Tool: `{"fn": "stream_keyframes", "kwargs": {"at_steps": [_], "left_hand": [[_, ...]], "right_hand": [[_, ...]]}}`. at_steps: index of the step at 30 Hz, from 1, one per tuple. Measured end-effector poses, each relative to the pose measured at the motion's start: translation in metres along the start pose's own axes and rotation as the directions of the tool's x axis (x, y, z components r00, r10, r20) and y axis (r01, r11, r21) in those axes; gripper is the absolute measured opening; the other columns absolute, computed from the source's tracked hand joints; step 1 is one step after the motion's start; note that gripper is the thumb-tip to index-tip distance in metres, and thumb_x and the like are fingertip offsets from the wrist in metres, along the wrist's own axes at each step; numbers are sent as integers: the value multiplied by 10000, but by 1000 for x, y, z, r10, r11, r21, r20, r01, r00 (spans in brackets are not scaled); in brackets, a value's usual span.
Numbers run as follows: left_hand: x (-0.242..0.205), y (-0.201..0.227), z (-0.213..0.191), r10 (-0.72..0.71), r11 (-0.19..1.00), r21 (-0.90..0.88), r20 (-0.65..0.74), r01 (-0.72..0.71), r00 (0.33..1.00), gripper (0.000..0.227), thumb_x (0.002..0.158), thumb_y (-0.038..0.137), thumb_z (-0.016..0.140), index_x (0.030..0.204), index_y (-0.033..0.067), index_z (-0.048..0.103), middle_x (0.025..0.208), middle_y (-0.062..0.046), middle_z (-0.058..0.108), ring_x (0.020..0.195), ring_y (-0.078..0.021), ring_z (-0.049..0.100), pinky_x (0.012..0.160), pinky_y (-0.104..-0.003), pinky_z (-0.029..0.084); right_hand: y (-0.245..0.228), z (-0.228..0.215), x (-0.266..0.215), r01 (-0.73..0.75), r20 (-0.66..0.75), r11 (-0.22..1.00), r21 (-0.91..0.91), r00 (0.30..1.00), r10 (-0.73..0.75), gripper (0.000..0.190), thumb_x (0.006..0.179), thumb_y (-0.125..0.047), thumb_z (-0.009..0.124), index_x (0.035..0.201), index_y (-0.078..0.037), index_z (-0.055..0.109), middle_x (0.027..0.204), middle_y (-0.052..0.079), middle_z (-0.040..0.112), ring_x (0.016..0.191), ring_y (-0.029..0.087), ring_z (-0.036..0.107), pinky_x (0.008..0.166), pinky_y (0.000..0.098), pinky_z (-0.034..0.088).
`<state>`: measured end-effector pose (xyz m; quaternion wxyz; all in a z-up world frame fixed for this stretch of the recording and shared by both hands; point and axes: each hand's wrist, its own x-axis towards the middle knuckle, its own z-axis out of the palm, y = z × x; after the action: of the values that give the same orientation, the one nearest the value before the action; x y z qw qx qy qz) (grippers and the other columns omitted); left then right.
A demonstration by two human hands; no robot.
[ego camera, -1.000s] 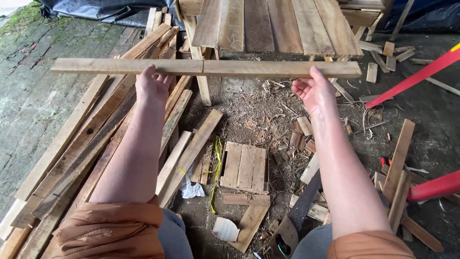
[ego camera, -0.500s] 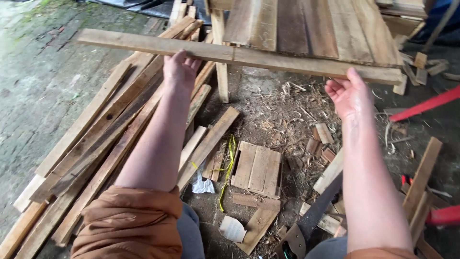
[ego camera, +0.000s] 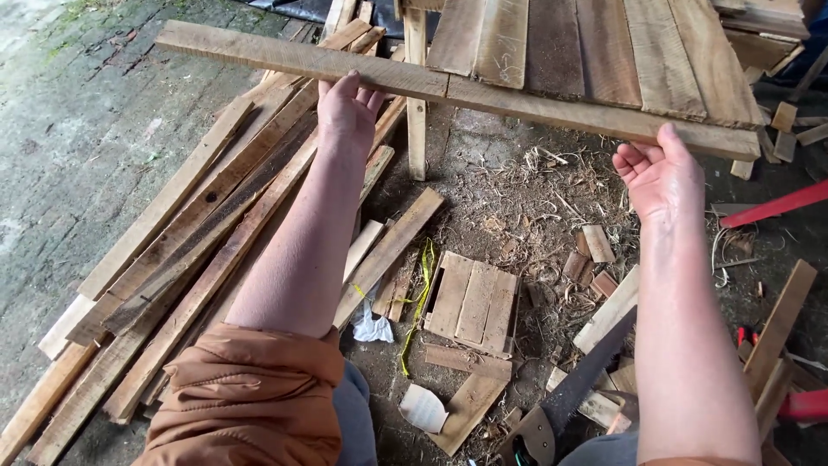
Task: The person measures a wooden plank with a tape measure, marks it, and cuts it with a hand saw. They then place the cut piece onto a wooden structure and pick up another plank to measure and cut.
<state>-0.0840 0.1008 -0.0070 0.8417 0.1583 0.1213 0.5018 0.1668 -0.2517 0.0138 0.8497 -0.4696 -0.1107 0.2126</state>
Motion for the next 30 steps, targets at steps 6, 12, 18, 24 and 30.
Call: {"fn": "stream_keyframes", "kwargs": {"at_steps": [6,12,18,24,30], "left_hand": [[-1,0,1,3,1000,-2,-4,-3,1000,736,928,-72,495,1586,123,229,1389,-266,460,1171,-359,565,1072,-502,532],[6,2,0,-20,1000,-6,-5,20,1000,733,922,-76,500,1579,117,238,1386,-268,465,1175,-367,571,1071,-503,535],[5,6,-5,-34,999,-8,-4,34,999,730,917,-80,506,1573,111,247,1383,-269,470,1180,-375,578,1071,-505,538],[5,8,-5,-25,1000,-13,-12,25,1000,728,912,-84,512,1566,104,256,1380,-271,475,1184,-382,584,1070,-507,541],[5,11,-2,-1,1000,-15,-27,1,1000,725,907,-88,518,1560,98,265,1377,-273,480,1188,-390,590,1070,-509,544]], "right_hand": [[-1,2,-2,-2,-16,1000,10,1000,2,262,998,-212,653,1161,-18,586,933,113,694,746,166,705,733,282,632],[-3,16,-14,7,-16,1000,-14,1000,-7,208,984,-223,668,1104,-62,614,920,85,691,770,150,696,749,260,628],[17,-15,30,-70,-2,997,-11,998,70,327,916,-381,751,1026,-121,588,954,62,719,774,213,787,876,383,714],[21,-18,36,-65,10,998,-13,998,65,295,928,-366,758,1017,-147,581,971,80,738,778,228,792,865,396,719],[22,-18,37,-71,10,997,-27,997,71,287,933,-370,756,1013,-158,580,976,82,746,780,229,795,861,390,725]]}}
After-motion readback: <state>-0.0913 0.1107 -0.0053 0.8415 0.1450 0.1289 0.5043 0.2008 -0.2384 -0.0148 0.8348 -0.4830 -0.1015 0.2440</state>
